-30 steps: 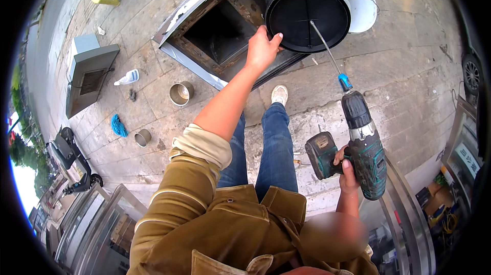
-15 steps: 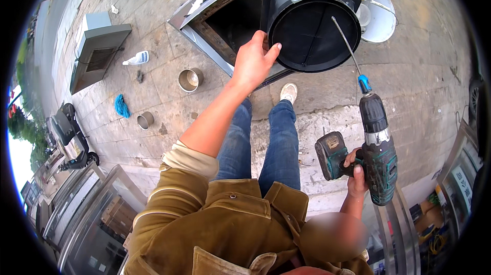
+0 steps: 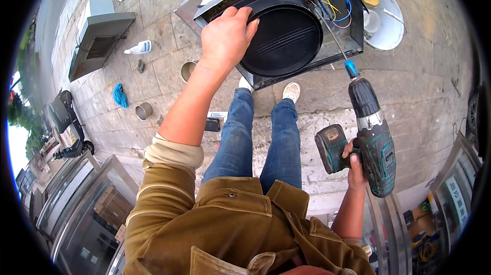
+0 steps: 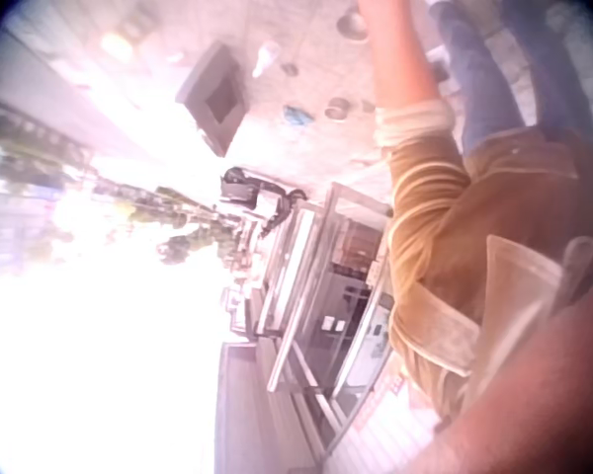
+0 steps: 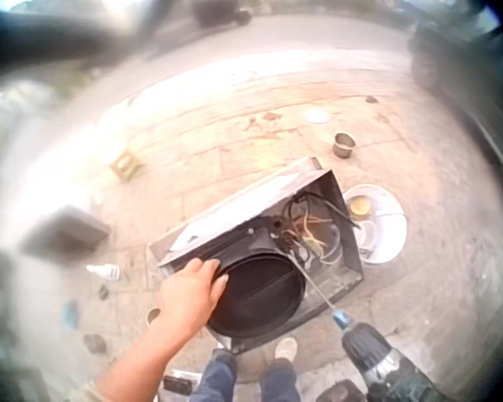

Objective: The person uses a cordless drill to remove screws from a metal housing containing a circular black component. They then pick up a black rectangular box and connect several colored wires to it before placing it inside the housing.

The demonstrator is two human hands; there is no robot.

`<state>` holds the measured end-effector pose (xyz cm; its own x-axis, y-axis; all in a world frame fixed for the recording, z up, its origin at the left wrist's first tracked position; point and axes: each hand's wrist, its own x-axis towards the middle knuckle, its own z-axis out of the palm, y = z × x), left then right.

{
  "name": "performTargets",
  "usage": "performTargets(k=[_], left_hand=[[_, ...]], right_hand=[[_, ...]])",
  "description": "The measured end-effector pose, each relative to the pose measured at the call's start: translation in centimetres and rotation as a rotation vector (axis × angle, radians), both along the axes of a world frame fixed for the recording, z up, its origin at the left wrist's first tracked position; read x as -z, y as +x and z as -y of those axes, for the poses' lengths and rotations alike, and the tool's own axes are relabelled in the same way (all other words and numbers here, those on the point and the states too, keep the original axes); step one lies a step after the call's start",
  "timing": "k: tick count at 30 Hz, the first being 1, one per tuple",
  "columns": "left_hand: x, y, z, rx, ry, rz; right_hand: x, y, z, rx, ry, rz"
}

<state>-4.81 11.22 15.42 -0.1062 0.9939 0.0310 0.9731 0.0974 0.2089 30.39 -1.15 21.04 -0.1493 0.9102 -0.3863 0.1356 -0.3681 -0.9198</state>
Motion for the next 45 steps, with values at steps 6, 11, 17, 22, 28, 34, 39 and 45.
performTargets(k=[6, 11, 17, 22, 28, 34, 39, 45], left_hand=[[1.6, -1.5, 0.0, -0.028, 0.008, -0.04], [3.1, -2.7, -0.5, -0.042, -0.008, -0.042], [4.1, -3.3, -0.8, -0.053, -0.043, -0.042], [4.5, -3.7, -0.8, -0.053, -0.032, -0.031], [4.2, -3.5, -0.7, -0.055, -0.033, -0.011], [4.1, -3.5, -0.6, -0.055, -0.017, 0.011], [4.1, -3.5, -0.5, -0.061, -0.023, 0.021], [4.2, -3.5, -0.1, -0.048, -0.009, 0.046]], right_hand=[[0.9, -0.6, -1.8, -0.033, -0.029, 0.156], [1.8, -2.4, -5.6, -0.128, 0.037, 0.413], [1.3, -7.2, -9.8, -0.105, 0.091, 0.378], [1.1, -9.3, -11.5, -0.199, 0.004, 0.39], [1.7, -9.9, -12.1, -0.227, 0.039, 0.408], [2.1, -9.8, -12.1, -0.221, 0.065, 0.388], [2.1, -9.9, -12.1, -0.236, 0.024, 0.434], [2.0, -9.8, -11.9, -0.22, 0.007, 0.432]])
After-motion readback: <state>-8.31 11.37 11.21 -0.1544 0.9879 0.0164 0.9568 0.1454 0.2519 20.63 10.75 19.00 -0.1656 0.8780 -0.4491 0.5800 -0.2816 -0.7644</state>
